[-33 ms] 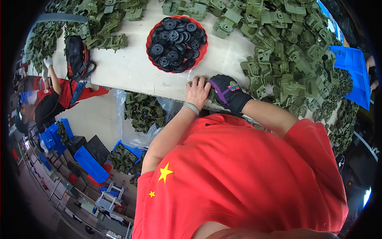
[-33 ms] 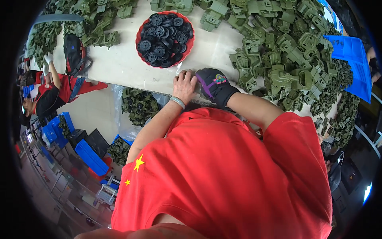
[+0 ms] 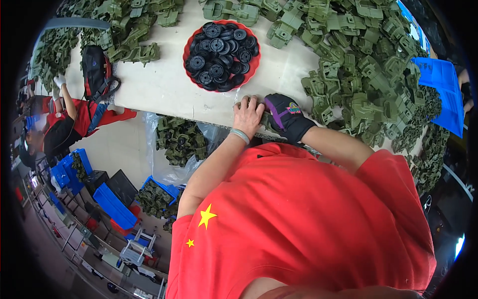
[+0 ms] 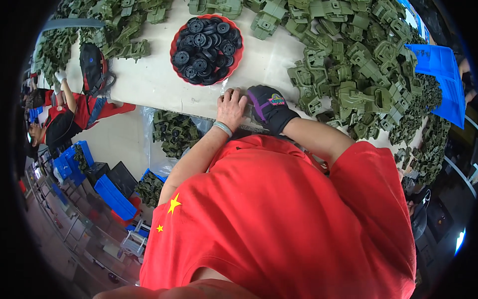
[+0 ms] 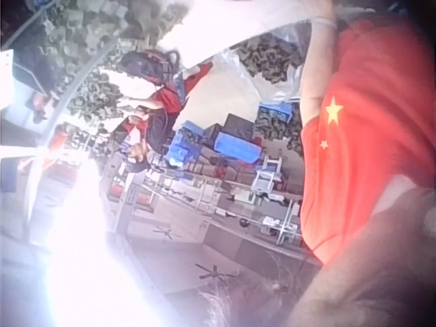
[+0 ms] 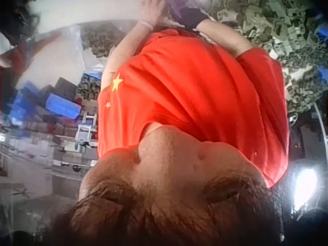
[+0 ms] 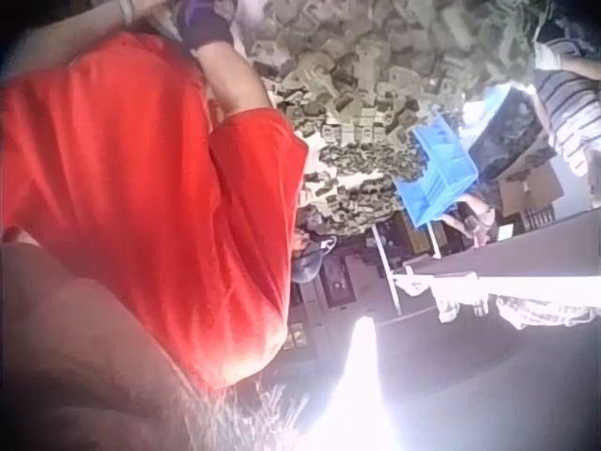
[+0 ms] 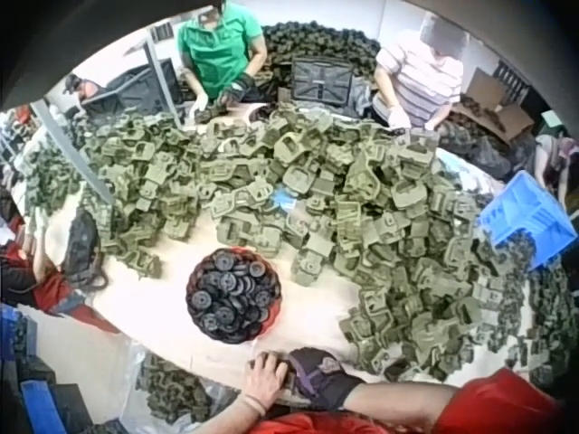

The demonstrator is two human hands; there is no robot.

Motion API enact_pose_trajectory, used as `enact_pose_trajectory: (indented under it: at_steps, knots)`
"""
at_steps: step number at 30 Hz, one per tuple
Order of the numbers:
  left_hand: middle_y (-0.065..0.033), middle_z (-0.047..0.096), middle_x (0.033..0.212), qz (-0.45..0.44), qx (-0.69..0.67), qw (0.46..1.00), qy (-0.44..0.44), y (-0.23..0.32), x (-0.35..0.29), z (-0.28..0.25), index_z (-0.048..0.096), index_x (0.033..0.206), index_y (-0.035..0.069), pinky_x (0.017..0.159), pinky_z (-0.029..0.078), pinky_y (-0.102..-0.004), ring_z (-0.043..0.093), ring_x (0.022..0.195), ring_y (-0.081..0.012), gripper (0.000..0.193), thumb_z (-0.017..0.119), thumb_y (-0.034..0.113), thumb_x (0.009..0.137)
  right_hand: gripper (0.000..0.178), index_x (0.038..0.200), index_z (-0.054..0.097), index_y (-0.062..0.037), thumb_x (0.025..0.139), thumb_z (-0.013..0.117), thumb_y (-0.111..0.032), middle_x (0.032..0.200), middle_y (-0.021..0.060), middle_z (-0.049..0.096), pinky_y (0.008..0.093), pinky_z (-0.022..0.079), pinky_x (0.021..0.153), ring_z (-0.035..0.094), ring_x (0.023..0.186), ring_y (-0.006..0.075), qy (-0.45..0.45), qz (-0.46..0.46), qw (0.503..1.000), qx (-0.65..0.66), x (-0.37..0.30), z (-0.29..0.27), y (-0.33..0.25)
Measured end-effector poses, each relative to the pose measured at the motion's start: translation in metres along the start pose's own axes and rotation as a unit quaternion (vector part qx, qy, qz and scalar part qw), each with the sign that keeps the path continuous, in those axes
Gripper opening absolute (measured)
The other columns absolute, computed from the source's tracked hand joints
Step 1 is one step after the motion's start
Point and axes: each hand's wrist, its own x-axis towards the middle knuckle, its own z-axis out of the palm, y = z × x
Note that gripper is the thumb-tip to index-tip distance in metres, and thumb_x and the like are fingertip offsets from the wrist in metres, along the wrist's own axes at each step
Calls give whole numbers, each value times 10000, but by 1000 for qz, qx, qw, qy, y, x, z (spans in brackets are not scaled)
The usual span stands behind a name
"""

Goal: The person assembles plastic toy tanks by attaching plastic wheels and other components by hand.

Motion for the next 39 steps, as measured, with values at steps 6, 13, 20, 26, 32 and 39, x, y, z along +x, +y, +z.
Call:
enact_pose_trajectory:
  at_steps: [6,13,20,26,32,39]
  knots:
    - [-128,541,1414,8,4,1000,8,0,1,0,605,1204,159,1008,440,-525,501,1319,-362,578,848,250,687,250,1007,622,-38,786,684,-139,971,206,649,508,516,844,628,956,435,28,-9,999,-16,2,-9,-4]
    - [-128,544,1420,8,-14,1000,-4,-3,0,-6,611,1234,165,1029,428,-538,495,1330,-360,579,836,260,709,224,1024,638,-50,808,641,-111,983,203,665,496,519,843,642,961,419,-29,-44,999,12,8,-1,12]
    - [-130,394,1571,21,11,998,-51,-12,-4,-49,586,1374,221,1180,200,-735,276,1519,-392,816,905,343,633,195,1012,638,-11,932,666,-186,982,229,662,498,518,793,639,916,433,158,-37,984,70,44,-26,-15]
    - [-195,420,1508,-58,-196,966,158,3,-51,-57,584,1308,125,1167,327,-582,354,1446,-443,590,810,144,763,305,1090,647,-37,876,796,-194,957,157,683,418,549,760,681,830,343,258,-47,961,84,143,-19,-20]
    - [-179,555,1279,-232,-325,905,146,3,-101,1,602,1255,90,1021,466,-476,539,1188,-395,491,793,68,803,245,1008,643,-43,869,770,-200,940,165,696,441,550,764,689,871,365,166,18,984,64,148,-23,-14]
    - [-106,690,1119,-340,-607,716,44,2,-83,51,568,1289,4,912,543,-393,653,1015,-219,470,799,192,925,299,1069,645,-39,875,770,-229,974,174,696,456,546,766,689,904,384,227,-26,972,46,152,-14,-25]
